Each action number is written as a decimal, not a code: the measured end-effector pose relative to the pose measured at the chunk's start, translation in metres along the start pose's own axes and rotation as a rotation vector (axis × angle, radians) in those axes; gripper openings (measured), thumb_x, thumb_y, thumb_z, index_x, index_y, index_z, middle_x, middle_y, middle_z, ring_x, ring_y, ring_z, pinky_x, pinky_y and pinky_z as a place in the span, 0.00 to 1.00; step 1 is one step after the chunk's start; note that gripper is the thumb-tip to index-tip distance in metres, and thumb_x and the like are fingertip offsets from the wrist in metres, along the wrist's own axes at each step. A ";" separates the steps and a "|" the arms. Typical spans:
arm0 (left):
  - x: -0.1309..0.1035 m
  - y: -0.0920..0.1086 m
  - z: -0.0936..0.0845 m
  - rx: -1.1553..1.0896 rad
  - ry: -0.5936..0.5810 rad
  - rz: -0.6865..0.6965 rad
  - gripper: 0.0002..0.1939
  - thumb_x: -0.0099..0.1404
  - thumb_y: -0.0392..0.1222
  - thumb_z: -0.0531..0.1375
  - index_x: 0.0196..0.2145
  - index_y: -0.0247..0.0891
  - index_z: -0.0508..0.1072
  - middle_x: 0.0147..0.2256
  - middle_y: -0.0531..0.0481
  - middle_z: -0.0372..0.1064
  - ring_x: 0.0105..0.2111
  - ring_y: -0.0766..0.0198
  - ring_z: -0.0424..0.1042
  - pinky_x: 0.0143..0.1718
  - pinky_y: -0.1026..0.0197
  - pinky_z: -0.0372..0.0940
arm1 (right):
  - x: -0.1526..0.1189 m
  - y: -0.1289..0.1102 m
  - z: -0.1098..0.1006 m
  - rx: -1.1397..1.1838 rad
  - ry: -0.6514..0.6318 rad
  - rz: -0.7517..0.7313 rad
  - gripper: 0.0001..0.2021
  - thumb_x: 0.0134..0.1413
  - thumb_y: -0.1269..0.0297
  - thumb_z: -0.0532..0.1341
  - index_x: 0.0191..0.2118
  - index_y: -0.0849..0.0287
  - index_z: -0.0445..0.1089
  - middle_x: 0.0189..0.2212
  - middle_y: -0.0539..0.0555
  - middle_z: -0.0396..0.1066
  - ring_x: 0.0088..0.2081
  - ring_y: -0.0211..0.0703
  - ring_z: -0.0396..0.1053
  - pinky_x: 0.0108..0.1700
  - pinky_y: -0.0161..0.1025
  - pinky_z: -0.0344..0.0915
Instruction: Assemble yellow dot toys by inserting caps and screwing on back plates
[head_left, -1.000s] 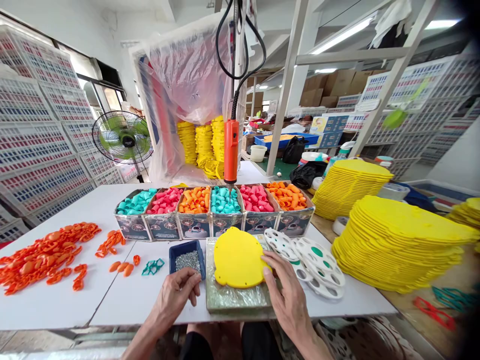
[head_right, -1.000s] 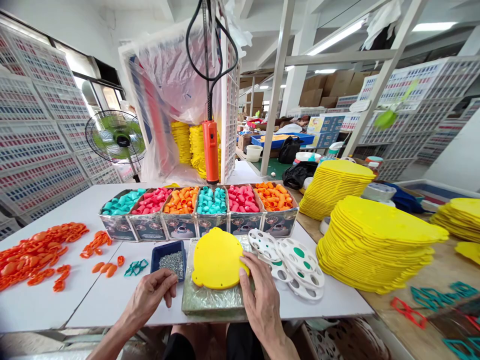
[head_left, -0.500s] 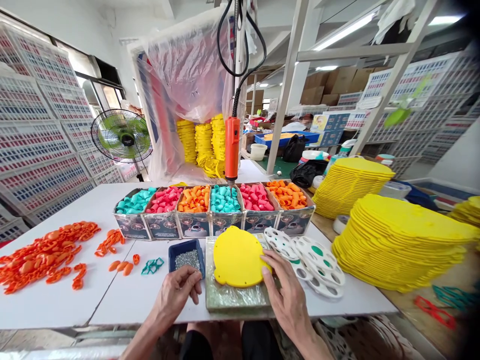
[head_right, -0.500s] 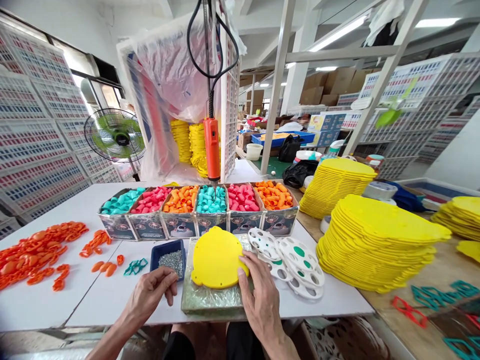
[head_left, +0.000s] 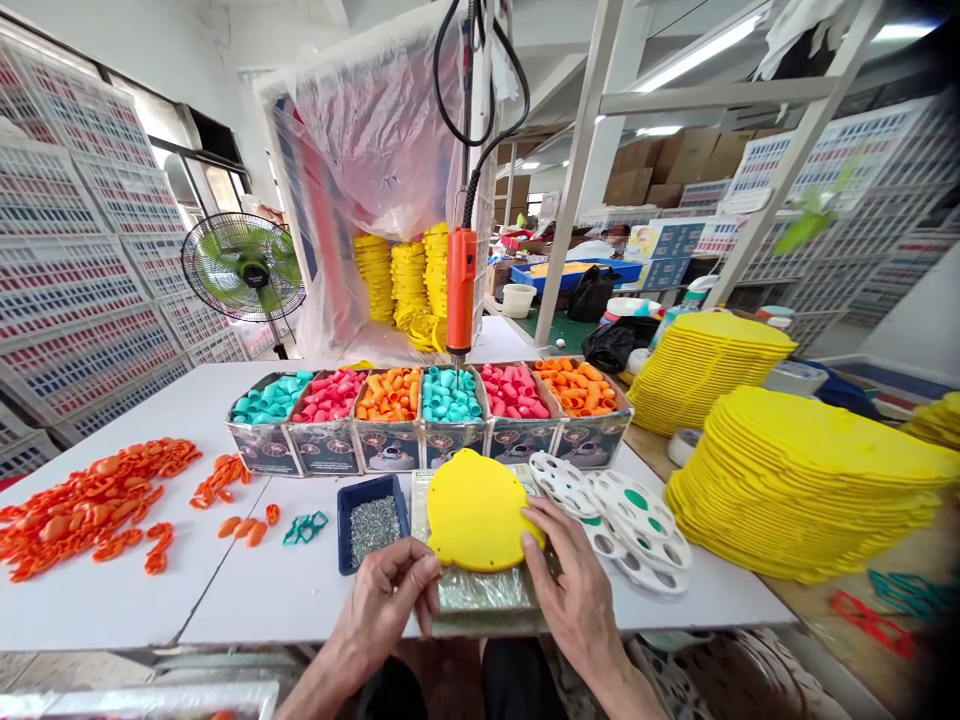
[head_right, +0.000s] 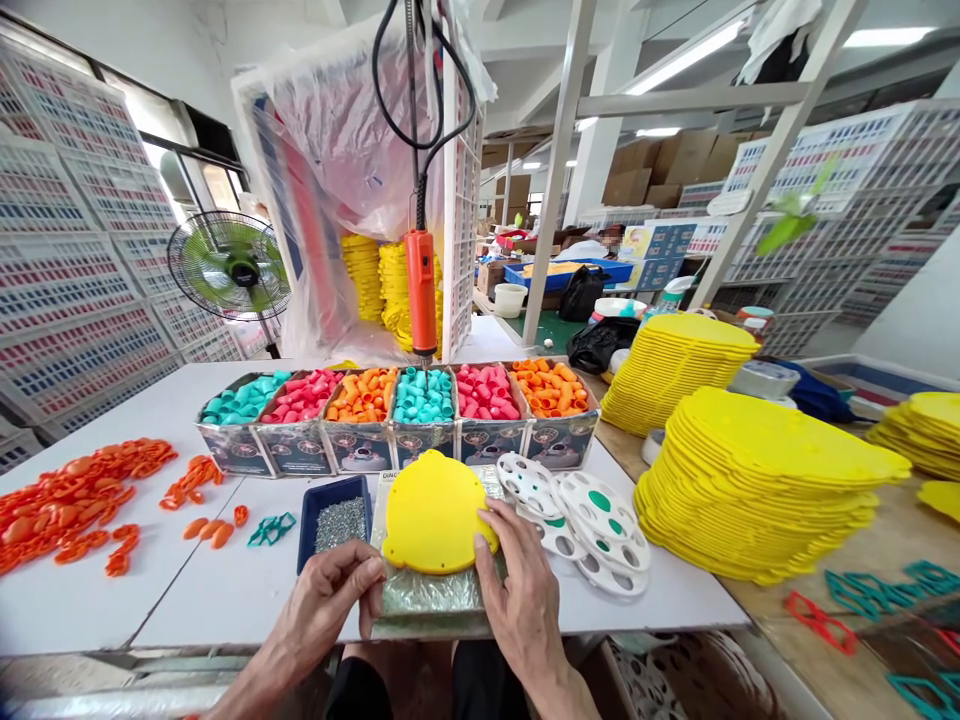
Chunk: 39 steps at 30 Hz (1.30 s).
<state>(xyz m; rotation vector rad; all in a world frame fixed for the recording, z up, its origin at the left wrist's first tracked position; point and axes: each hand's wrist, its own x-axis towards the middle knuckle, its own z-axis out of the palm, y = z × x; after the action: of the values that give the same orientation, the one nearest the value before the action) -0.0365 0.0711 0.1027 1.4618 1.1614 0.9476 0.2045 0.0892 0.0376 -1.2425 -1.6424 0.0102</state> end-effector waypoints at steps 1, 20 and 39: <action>0.000 0.001 0.003 -0.009 -0.010 -0.003 0.22 0.67 0.60 0.58 0.26 0.40 0.70 0.19 0.54 0.74 0.17 0.65 0.72 0.23 0.66 0.64 | 0.000 0.000 0.000 -0.003 0.000 0.000 0.13 0.68 0.63 0.56 0.54 0.55 0.68 0.55 0.62 0.71 0.57 0.56 0.68 0.55 0.57 0.71; -0.003 0.016 0.012 -0.260 0.020 0.019 0.21 0.66 0.58 0.63 0.30 0.35 0.73 0.21 0.52 0.76 0.15 0.69 0.73 0.22 0.69 0.60 | 0.000 0.001 0.000 0.001 0.006 -0.018 0.13 0.67 0.63 0.57 0.55 0.56 0.68 0.55 0.62 0.70 0.57 0.56 0.68 0.57 0.60 0.69; -0.014 0.019 0.012 -0.282 0.124 0.014 0.20 0.65 0.57 0.64 0.29 0.35 0.74 0.21 0.53 0.76 0.16 0.69 0.74 0.24 0.68 0.61 | 0.002 -0.011 -0.006 -0.004 0.033 -0.075 0.13 0.67 0.65 0.58 0.54 0.57 0.68 0.54 0.63 0.70 0.57 0.57 0.66 0.56 0.61 0.69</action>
<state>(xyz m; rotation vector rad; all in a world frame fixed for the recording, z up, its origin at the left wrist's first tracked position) -0.0249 0.0543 0.1194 1.1996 1.0575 1.1751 0.2010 0.0831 0.0477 -1.1776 -1.6603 -0.0603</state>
